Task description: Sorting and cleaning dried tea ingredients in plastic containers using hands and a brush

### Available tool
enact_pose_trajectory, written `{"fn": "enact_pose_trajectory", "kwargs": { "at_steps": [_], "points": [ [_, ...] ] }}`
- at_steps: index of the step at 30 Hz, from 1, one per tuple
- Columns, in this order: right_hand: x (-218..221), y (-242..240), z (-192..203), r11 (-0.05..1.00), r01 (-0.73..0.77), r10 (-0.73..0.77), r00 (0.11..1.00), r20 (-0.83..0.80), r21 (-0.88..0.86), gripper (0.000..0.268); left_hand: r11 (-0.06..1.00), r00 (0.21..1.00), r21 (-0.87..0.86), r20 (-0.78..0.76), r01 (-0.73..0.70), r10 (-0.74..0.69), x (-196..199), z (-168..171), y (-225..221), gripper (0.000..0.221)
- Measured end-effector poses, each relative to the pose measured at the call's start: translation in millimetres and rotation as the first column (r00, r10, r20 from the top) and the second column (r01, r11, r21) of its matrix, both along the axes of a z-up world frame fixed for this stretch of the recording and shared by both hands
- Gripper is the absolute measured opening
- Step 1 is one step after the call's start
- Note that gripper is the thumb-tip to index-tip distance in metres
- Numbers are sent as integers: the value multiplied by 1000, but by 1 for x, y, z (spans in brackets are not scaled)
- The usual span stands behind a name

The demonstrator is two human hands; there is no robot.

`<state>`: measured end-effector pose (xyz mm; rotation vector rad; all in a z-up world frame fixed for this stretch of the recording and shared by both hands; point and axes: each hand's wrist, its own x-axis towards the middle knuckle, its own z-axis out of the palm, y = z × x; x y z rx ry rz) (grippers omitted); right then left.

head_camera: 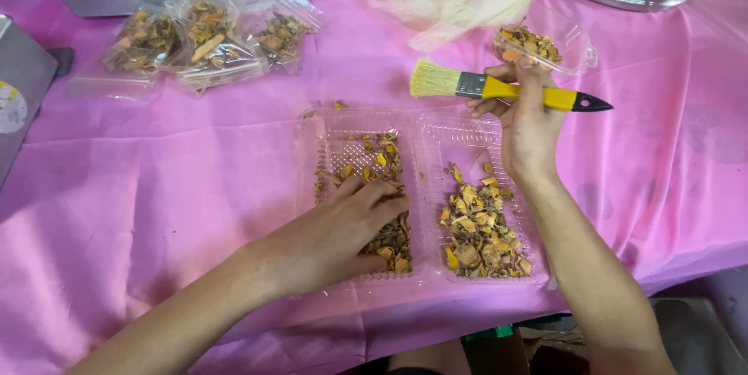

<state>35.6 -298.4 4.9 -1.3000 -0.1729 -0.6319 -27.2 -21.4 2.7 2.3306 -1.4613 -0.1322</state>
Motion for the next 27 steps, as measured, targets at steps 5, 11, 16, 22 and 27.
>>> {"fn": "enact_pose_trajectory", "kwargs": {
  "at_steps": [5,11,16,22,27],
  "points": [
    [2,-2,-6,1000,-7,7,1000,3,-29,28,994,998,-97,-31,42,-46,-2,-3,-1,56],
    [1,-1,-6,999,-15,14,999,-36,-48,30,984,998,-177,57,28,-18,-13,-10,-5,17],
    [1,-3,-9,993,-71,67,997,-47,-95,33,988,990,-155,134,-17,38,-12,-18,-7,18],
    [5,-7,-17,970,-237,231,968,-100,-47,36,935,973,-279,-132,-218,188,6,-6,5,10],
    [1,-8,-23,931,-361,351,928,-124,-62,40,715,822,-423,-404,-557,402,28,-14,12,21]
  ]
}}
